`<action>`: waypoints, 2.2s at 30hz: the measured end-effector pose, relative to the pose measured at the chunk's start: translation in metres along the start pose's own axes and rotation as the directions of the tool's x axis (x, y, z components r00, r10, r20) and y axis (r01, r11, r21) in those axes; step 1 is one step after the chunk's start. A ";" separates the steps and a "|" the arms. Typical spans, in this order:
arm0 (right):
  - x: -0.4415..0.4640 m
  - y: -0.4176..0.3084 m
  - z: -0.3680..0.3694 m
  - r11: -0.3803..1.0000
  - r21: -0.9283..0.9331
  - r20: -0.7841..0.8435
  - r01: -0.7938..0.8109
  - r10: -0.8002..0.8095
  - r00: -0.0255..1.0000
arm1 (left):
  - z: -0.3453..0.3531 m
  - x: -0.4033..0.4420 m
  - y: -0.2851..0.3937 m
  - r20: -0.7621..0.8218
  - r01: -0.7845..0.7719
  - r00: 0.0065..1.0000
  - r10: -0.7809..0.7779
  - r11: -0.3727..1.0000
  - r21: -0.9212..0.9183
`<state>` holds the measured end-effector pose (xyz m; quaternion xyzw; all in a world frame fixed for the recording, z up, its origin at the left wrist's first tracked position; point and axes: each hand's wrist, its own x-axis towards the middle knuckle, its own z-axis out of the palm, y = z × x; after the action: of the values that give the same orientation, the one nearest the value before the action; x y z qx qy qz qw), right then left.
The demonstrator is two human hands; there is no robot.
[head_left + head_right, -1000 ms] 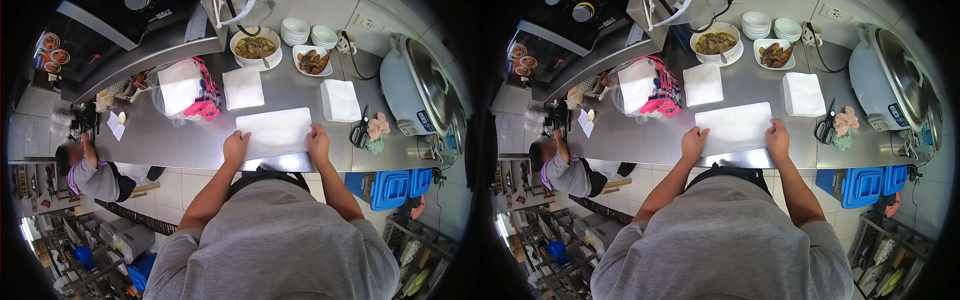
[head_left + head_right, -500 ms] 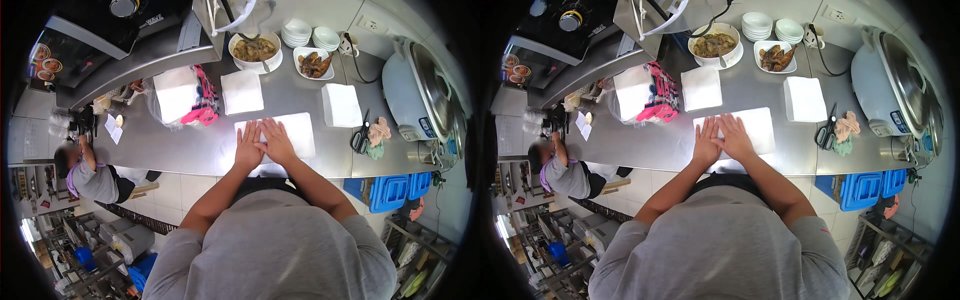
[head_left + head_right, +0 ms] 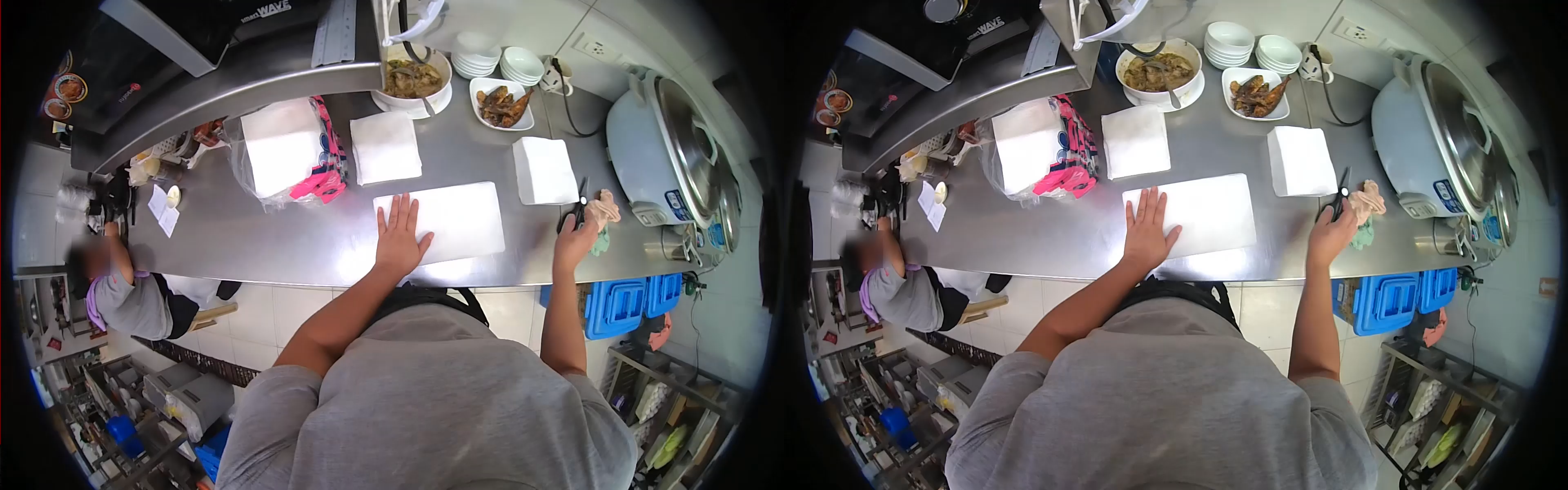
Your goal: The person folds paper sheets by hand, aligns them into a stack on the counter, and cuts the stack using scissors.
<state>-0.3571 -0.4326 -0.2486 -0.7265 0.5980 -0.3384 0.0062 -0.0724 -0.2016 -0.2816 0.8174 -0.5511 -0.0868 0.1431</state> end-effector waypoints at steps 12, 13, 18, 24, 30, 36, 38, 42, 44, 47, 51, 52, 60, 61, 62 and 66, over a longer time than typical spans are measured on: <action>0.037 0.069 0.031 0.937 -0.324 0.301 -0.132 0.234 0.924 | 0.002 -0.006 -0.012 -0.014 -0.080 0.997 0.080 0.996 -0.045; 0.040 0.067 0.031 0.940 -0.325 0.320 -0.099 0.208 0.924 | 0.000 -0.006 -0.012 -0.008 -0.082 0.997 0.082 0.996 -0.033; 0.048 0.085 0.033 0.978 -0.207 0.317 0.025 0.043 0.947 | -0.005 -0.007 -0.009 0.022 -0.065 0.998 0.066 0.997 -0.042; 0.055 0.101 0.009 0.353 0.524 0.727 -0.775 0.289 0.623 | -0.004 -0.008 -0.006 0.034 -0.038 0.999 0.038 0.999 0.015; 0.020 0.083 -0.043 -0.317 0.666 0.723 -0.676 0.050 0.689 | -0.001 -0.009 -0.003 0.028 -0.038 0.999 0.035 0.996 0.082; 0.011 0.077 -0.066 -0.664 0.575 0.643 -0.478 0.006 0.765 | -0.009 -0.026 0.016 0.080 -0.046 0.996 0.037 0.991 0.127; 0.005 0.082 -0.064 -0.644 0.558 0.663 -0.524 -0.033 0.748 | -0.013 -0.034 0.027 0.087 -0.051 0.995 0.037 0.986 0.162; -0.014 0.085 -0.071 -0.522 0.488 0.695 -0.699 -0.253 0.673 | -0.023 -0.033 0.038 0.085 -0.190 0.980 0.182 0.976 0.104; -0.027 0.090 -0.077 -0.475 0.455 0.746 -0.753 -0.259 0.614 | -0.017 -0.029 0.042 0.114 -0.288 0.954 0.278 0.953 0.090; -0.045 0.095 -0.085 -0.400 0.434 0.799 -0.807 -0.242 0.550 | -0.009 -0.021 0.049 0.146 -0.410 0.910 0.388 0.895 0.175; -0.066 0.088 -0.104 -0.306 0.397 0.836 -0.865 -0.268 0.478 | -0.010 -0.017 0.067 0.262 -0.346 0.922 0.284 0.908 0.235; -0.071 0.085 -0.110 -0.273 0.388 0.842 -0.880 -0.284 0.459 | -0.010 -0.021 0.073 0.294 -0.326 0.922 0.251 0.914 0.243; -0.114 0.077 -0.125 0.140 0.342 0.888 -0.929 -0.372 0.271 | 0.007 -0.098 0.105 -0.141 -0.161 0.982 0.128 0.954 -0.254; -0.118 0.078 -0.127 0.178 0.322 0.892 -0.930 -0.385 0.235 | 0.020 -0.115 0.111 0.016 0.057 0.998 -0.057 0.862 -0.503; -0.122 0.081 -0.125 0.278 0.330 0.896 -0.902 -0.394 0.207 | 0.030 -0.125 0.114 0.212 0.288 0.958 -0.196 0.676 -0.678; -0.137 0.083 -0.117 0.490 0.267 0.920 -0.830 -0.387 0.067 | 0.030 -0.106 0.111 0.662 0.494 0.463 -0.589 -0.449 -0.745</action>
<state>-0.4951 -0.2908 -0.2590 -0.5101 0.3180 0.0079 0.7991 -0.2189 -0.1473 -0.2751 0.6192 0.1977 -0.4633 0.6024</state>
